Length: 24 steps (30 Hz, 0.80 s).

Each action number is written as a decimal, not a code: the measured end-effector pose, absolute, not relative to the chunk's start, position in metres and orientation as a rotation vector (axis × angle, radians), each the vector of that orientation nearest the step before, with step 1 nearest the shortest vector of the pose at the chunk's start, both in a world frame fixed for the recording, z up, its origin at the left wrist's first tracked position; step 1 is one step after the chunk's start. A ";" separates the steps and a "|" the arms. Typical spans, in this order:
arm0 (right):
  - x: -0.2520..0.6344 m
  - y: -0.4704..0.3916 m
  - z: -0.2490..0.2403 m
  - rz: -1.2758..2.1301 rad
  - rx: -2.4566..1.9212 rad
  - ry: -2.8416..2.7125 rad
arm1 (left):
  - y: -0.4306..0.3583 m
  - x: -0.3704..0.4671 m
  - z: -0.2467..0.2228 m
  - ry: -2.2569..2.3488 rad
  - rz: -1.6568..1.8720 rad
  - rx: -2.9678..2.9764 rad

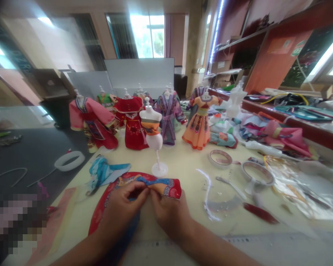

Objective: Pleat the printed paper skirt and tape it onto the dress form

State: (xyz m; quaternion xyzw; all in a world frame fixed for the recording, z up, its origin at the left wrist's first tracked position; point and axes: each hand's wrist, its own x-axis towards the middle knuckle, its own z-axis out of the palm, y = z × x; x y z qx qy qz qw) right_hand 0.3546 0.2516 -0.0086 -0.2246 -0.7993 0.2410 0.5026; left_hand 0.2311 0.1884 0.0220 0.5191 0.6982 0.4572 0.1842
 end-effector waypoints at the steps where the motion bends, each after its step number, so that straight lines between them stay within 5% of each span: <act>1: 0.354 0.251 -0.008 0.582 -0.537 -1.935 | 0.188 0.231 0.022 1.970 1.282 1.456; 7: 0.353 0.251 -0.008 0.719 -0.571 -1.919 | 0.188 0.234 0.027 1.946 1.263 1.365; 15: 0.352 0.257 -0.006 1.524 -0.698 -1.570 | 0.189 0.232 0.031 1.692 1.349 1.187; 24: 0.352 0.256 -0.001 1.599 -0.684 -1.480 | 0.191 0.231 0.028 1.774 1.355 1.252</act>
